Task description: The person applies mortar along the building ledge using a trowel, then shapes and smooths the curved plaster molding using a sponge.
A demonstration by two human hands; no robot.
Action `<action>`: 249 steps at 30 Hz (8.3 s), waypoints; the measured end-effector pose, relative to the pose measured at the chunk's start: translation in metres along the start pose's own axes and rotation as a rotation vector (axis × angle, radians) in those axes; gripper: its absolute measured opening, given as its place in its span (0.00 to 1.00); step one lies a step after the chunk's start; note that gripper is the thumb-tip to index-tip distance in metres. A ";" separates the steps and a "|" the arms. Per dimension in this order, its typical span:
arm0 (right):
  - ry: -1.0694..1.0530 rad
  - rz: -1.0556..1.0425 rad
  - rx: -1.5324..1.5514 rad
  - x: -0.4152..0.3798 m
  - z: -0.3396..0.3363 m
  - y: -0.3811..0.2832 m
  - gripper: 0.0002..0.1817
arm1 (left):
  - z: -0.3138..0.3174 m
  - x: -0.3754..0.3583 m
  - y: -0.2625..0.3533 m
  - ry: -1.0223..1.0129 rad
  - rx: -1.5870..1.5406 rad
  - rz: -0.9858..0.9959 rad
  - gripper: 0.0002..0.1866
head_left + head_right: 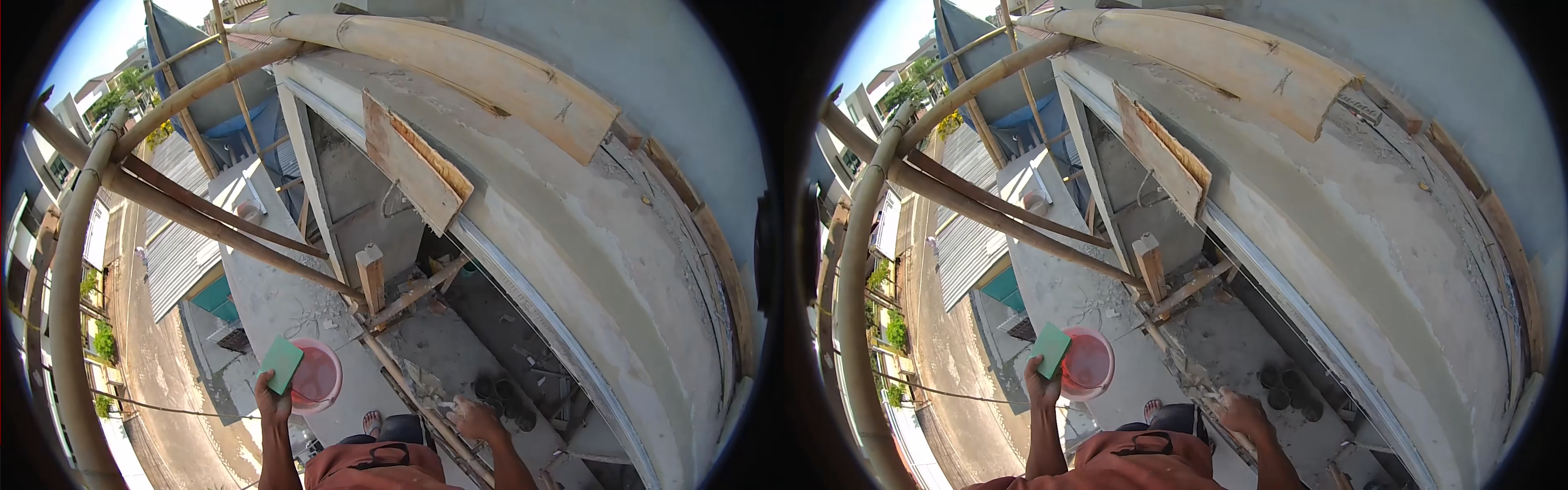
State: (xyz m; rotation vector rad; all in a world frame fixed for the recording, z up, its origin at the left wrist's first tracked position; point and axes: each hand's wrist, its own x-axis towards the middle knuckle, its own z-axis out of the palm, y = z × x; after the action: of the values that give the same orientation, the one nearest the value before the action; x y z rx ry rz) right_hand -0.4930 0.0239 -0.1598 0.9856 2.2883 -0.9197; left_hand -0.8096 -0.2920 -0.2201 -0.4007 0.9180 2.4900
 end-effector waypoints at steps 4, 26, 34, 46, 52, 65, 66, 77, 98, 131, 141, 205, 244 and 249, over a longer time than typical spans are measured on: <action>-0.043 -0.041 -0.091 0.030 0.010 -0.002 0.34 | 0.007 0.013 0.014 -0.038 0.018 0.000 0.19; -0.111 -0.141 -0.048 0.174 0.024 -0.078 0.35 | 0.011 0.078 0.079 -0.010 0.114 -0.098 0.25; -0.016 -0.310 0.030 0.206 -0.017 -0.123 0.35 | 0.047 0.093 0.083 -0.035 0.132 -0.053 0.24; 0.093 -0.338 0.009 0.179 -0.021 -0.124 0.23 | 0.026 0.134 0.068 -0.041 0.075 -0.070 0.24; 0.130 -0.306 0.033 0.183 -0.006 -0.107 0.21 | 0.005 0.166 0.054 -0.004 0.082 -0.080 0.25; 0.012 -0.145 0.080 0.220 0.048 -0.108 0.18 | -0.128 0.252 -0.020 0.253 -0.084 -0.090 0.22; 0.023 -0.163 0.071 0.225 0.055 -0.109 0.18 | -0.135 0.261 -0.025 0.261 -0.065 -0.100 0.20; -0.142 0.006 0.073 0.247 0.107 -0.094 0.24 | -0.269 0.380 -0.108 0.317 0.072 -0.194 0.14; -0.108 0.030 0.141 0.270 0.105 -0.120 0.20 | -0.305 0.417 -0.110 0.393 0.000 -0.169 0.13; 0.885 -0.914 0.315 0.257 -0.013 -0.367 0.26 | 0.219 0.162 0.070 -0.104 -0.175 -0.075 0.27; 0.964 -0.883 0.206 0.229 -0.034 -0.284 0.23 | 0.246 0.153 0.074 -0.166 -0.190 -0.144 0.28; 0.496 -0.468 0.633 0.099 -0.073 -0.213 0.22 | 0.266 0.188 0.067 -0.268 -0.020 -0.156 0.27; 0.539 -0.399 0.473 0.083 -0.089 -0.190 0.26 | 0.282 0.179 0.052 -0.303 0.207 -0.083 0.30; 0.609 -0.394 0.502 0.083 -0.087 -0.189 0.23 | 0.282 0.178 0.051 -0.304 0.219 -0.080 0.31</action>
State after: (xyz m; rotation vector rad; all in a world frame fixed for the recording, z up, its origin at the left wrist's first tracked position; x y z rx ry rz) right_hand -0.7034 0.0277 -0.0824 1.1541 2.9007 -1.5920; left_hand -1.0190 -0.0823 -0.0589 0.0141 1.0101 2.2648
